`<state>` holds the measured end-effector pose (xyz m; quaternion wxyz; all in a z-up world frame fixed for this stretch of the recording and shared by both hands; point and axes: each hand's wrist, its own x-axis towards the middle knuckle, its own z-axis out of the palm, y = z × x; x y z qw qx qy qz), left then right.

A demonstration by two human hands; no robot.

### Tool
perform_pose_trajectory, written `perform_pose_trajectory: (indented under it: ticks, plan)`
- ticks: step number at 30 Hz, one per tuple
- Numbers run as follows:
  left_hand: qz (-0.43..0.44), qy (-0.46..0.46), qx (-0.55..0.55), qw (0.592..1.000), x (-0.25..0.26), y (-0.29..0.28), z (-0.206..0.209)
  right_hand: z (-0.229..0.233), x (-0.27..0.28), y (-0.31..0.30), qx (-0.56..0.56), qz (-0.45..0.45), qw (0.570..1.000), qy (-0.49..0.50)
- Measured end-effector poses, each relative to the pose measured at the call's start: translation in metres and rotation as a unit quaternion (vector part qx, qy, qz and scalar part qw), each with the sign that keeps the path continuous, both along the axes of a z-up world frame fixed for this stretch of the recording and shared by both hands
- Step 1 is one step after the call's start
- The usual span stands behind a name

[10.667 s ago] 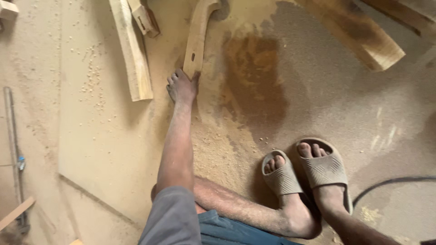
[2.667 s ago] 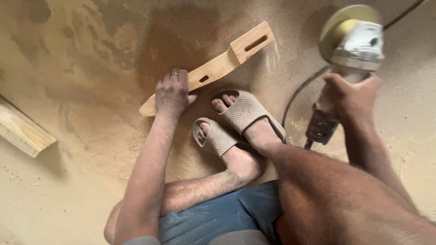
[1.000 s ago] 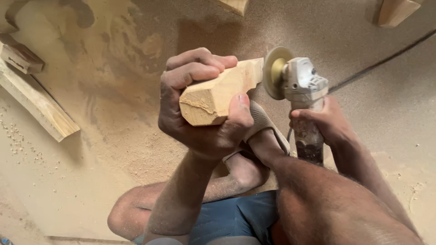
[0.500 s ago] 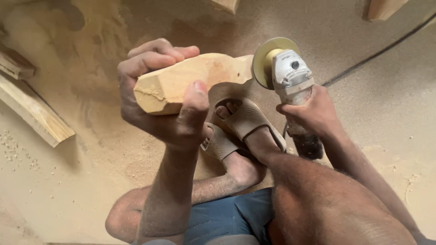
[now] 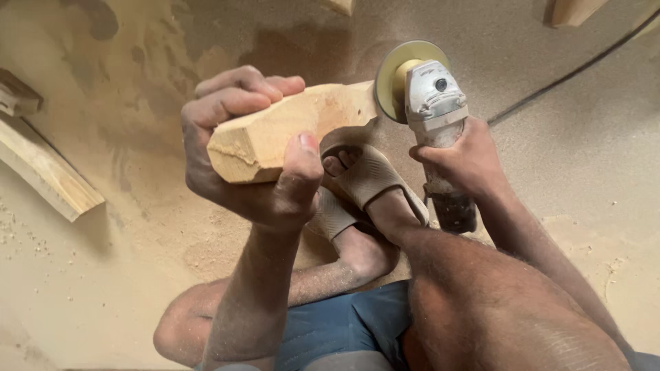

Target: The person sands a small wooden block and a curved furniture leg using a handheld power sander, turning the pieces over to reach different sides.

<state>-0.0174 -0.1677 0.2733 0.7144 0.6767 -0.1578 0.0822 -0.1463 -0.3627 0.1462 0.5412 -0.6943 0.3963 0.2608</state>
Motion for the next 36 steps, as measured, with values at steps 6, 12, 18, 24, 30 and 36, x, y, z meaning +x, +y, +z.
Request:
perform_pose_trajectory:
  ticks: [6, 12, 18, 24, 30, 36]
  plan:
    - [0.01, -0.011, 0.029, 0.999, -0.003, -0.001, -0.001, -0.012, -0.014, -0.007, 0.109, -0.032, 0.992, -0.059]
    - [0.027, -0.009, 0.016, 0.999, -0.003, 0.001, -0.002, -0.011, -0.021, -0.005, 0.052, 0.003, 0.998, 0.02]
    - [-0.074, -0.015, 0.023, 0.997, 0.02, 0.009, 0.003, -0.009, -0.024, -0.009, -0.011, -0.027, 1.0, -0.008]
    - [-0.156, 0.158, -0.172, 0.96, 0.009, -0.005, -0.016, -0.008, -0.036, -0.018, 0.016, -0.055, 0.998, -0.039]
    - [-0.212, 0.131, -0.273, 0.929, 0.023, 0.002, -0.038, -0.002, -0.04, -0.025, 0.051, -0.07, 0.996, -0.027]
    - [-0.334, 0.19, -0.295, 0.875, 0.035, 0.003, -0.04, -0.002, -0.031, -0.021, 0.12, -0.112, 0.983, -0.078]
